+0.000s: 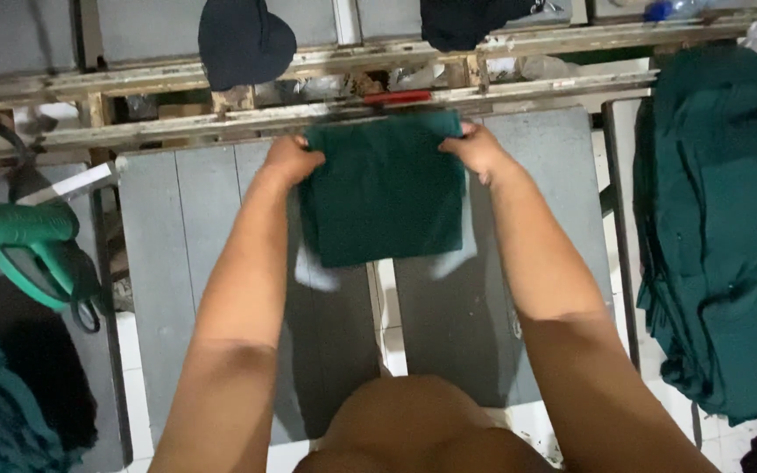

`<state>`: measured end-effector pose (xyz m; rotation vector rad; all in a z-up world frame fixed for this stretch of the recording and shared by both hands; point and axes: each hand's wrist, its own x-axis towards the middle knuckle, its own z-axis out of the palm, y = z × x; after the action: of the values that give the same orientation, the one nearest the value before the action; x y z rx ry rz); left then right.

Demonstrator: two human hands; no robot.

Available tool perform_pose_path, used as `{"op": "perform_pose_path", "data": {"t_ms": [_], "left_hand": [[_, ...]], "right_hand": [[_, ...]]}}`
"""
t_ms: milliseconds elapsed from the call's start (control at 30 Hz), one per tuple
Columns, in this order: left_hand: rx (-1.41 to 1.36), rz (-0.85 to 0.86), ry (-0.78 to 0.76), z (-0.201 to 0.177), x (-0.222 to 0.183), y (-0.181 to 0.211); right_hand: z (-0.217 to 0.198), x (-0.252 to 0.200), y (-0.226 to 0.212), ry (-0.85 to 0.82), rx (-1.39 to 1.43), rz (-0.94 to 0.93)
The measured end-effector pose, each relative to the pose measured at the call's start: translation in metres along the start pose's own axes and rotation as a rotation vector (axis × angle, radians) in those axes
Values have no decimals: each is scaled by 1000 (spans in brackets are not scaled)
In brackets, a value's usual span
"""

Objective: The person folds green t-shirts by hand on a wooden surface, smoothing the fabric and stacking the folded garments.

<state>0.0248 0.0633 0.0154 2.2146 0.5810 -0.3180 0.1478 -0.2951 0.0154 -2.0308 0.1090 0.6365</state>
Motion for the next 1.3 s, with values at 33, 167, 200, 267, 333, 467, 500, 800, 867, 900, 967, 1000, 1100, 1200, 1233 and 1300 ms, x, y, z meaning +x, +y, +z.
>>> {"op": "perform_pose_path", "data": {"t_ms": [33,167,200,267,333,467,500,800,867,900,967,1000,1100,1200,1233,1300], "left_hand": [[-1,2,4,-10,-13,12],[-201,197,28,-49,-74,47],[-219,313,58,-58,-91,53],[-249,393,101,-64,-119,36],[-279,469,139,-71,-165,37],[-75,784,174,-56,-256,23],[17,911,178,-44,-270,4],[445,931,354,80,-325,-114],[498,908,296,70,-333,-108],[551,888,242,63,-334,-105],[439,794,199,62,-338,-100],[323,699,152,61,-339,-96],[80,382,178,47,-325,-64],[-203,184,240,62,-280,-69],[-201,197,234,72,-265,-73],[-122,78,289,92,-234,-79]], "right_hand": [[-5,-8,-4,1,0,-5],[-32,-84,-55,-47,86,-263],[-41,-113,-75,-60,61,-361],[-59,-150,-67,-16,-3,-474],[-68,-201,-67,30,-68,-580],[-65,-290,-30,12,-294,-944],[-64,-303,-7,18,-478,-1045],[-1,-341,168,135,-865,-965],[-1,-346,162,102,-868,-905],[0,-347,157,75,-871,-849],[-6,-366,114,-33,-759,-680],[-9,-374,93,-140,-647,-506],[-21,-357,120,79,-464,-539],[-3,-311,171,330,-256,10],[8,-296,186,344,-250,11],[26,-263,217,337,-120,39]]}}
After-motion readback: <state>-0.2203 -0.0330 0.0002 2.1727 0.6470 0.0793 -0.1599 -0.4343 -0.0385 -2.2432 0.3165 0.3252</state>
